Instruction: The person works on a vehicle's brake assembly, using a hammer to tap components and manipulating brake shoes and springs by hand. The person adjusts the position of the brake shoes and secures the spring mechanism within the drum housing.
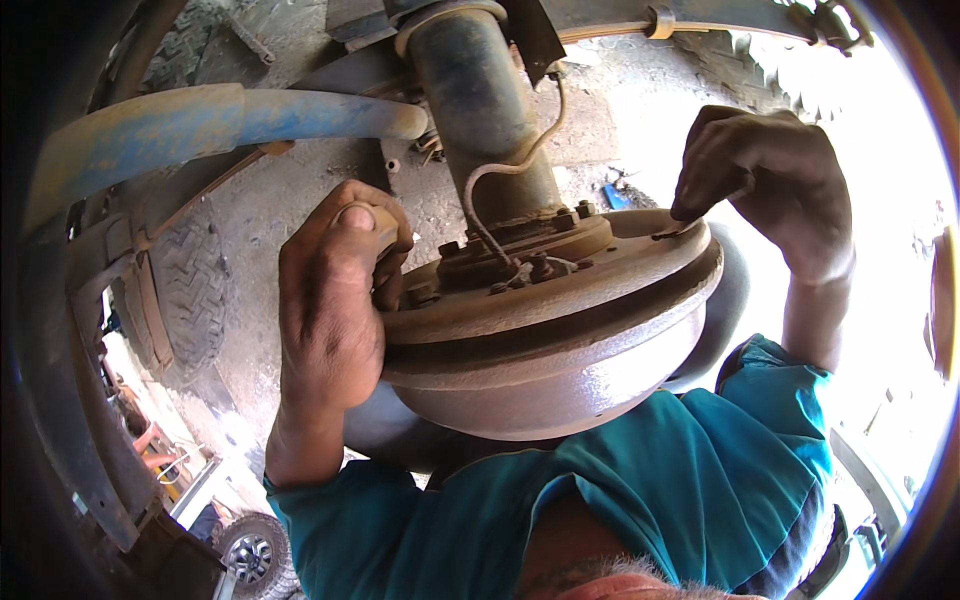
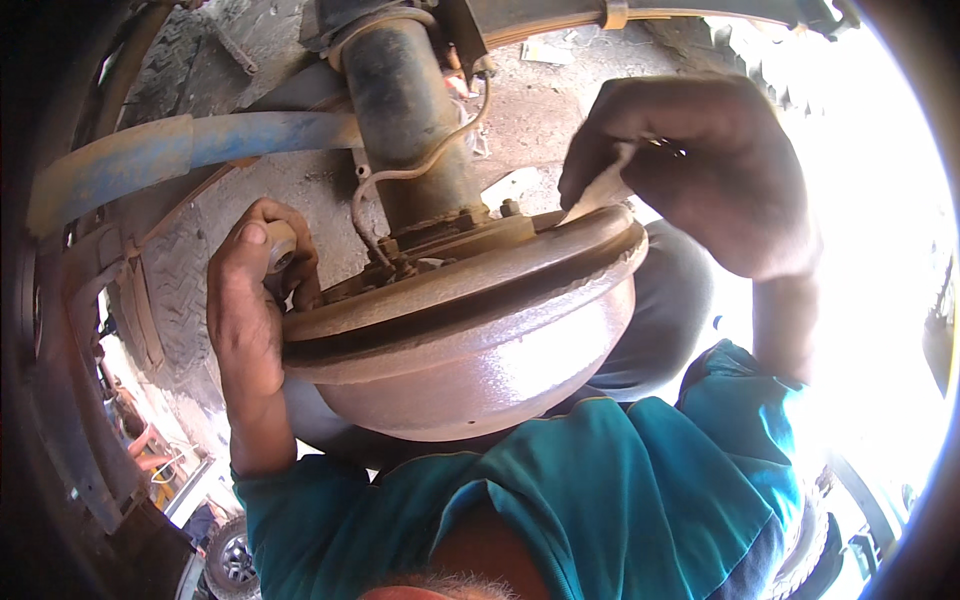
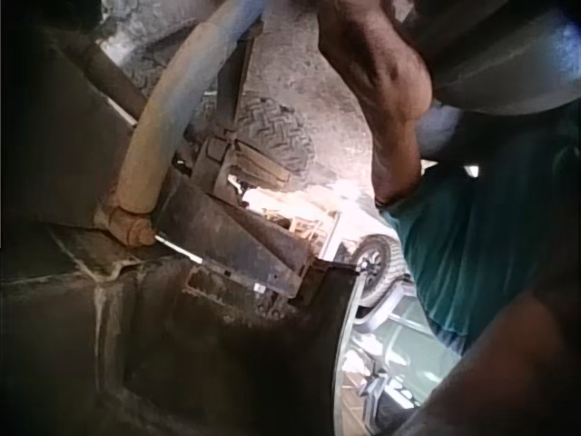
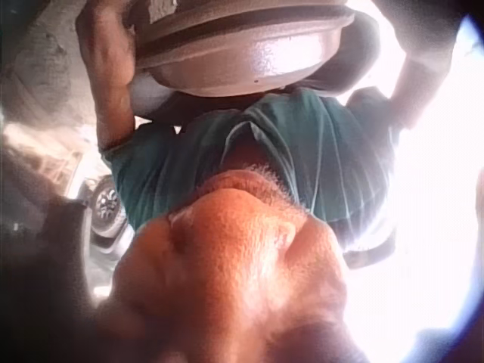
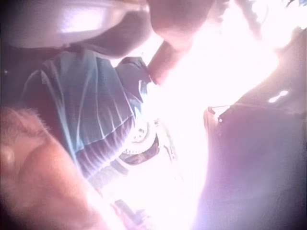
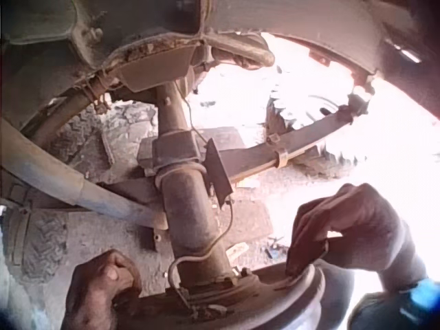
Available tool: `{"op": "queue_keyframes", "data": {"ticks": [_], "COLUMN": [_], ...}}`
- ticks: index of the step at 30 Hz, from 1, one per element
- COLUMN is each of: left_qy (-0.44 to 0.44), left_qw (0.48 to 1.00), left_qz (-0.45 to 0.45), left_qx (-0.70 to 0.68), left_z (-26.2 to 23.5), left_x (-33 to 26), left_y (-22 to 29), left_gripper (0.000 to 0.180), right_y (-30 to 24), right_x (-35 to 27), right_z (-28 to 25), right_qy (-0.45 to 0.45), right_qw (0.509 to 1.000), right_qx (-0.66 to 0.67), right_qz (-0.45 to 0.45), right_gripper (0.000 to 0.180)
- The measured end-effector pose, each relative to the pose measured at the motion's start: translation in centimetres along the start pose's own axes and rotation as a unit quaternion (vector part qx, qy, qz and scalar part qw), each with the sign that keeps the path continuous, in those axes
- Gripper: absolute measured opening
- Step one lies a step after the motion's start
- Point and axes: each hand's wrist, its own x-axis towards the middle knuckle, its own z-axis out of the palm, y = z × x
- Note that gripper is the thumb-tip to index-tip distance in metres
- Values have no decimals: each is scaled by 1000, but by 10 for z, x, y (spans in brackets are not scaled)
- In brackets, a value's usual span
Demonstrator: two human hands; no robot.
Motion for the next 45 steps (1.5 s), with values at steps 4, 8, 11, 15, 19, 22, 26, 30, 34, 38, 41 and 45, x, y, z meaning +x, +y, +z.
{"op": "queue_keyframes", "data": {"ticks": [4, 8, 11, 15, 19, 22, 26, 30, 34, 38, 41, 45], "left_qy": [-12, -22, -37, -23, -45, -48, -35, -44, -41, -3, 22, -29], "left_qw": [999, 999, 999, 1000, 998, 998, 998, 996, 997, 999, 992, 997], "left_qz": [32, 41, 29, 15, 40, 34, 39, 51, 54, 51, 117, 72], "left_qx": [20, 20, 20, 8, 21, 13, 19, 50, 32, 12, 43, 11], "left_z": [0, 3, 3, 3, 1, 2, 3, -2, -2, 6, 11, -4], "left_x": [3, 3, 9, 5, 6, 8, 7, 9, 13, 6, 8, 9], "left_y": [2, 1, 3, 2, 6, 6, 4, -1, -5, -3, -9, -9], "left_gripper": [41, 41, 40, 38, 37, 38, 38, 38, 37, 36, 36, 36], "right_y": [8, 20, 15, 21, 25, 20, 28, 19, 14, 10, -1, 2], "right_x": [-23, -18, 8, 16, -1, 21, 11, 16, 29, 5, 29, 17], "right_z": [16, 19, 28, 28, 19, 32, 25, 28, 33, 18, 32, 27], "right_qy": [42, 33, 17, 15, 33, 23, 21, 28, 27, 5, 13, 6], "right_qw": [994, 984, 972, 968, 972, 959, 965, 962, 960, 968, 957, 964], "right_qx": [-53, -12, 4, 15, 5, 0, 6, -27, -29, -85, -74, -98], "right_qz": [-83, -173, -234, -250, -231, -281, -263, -272, -276, -237, -281, -249], "right_gripper": [23, 28, 34, 43, 40, 35, 34, 30, 31, 24, 26, 33]}}
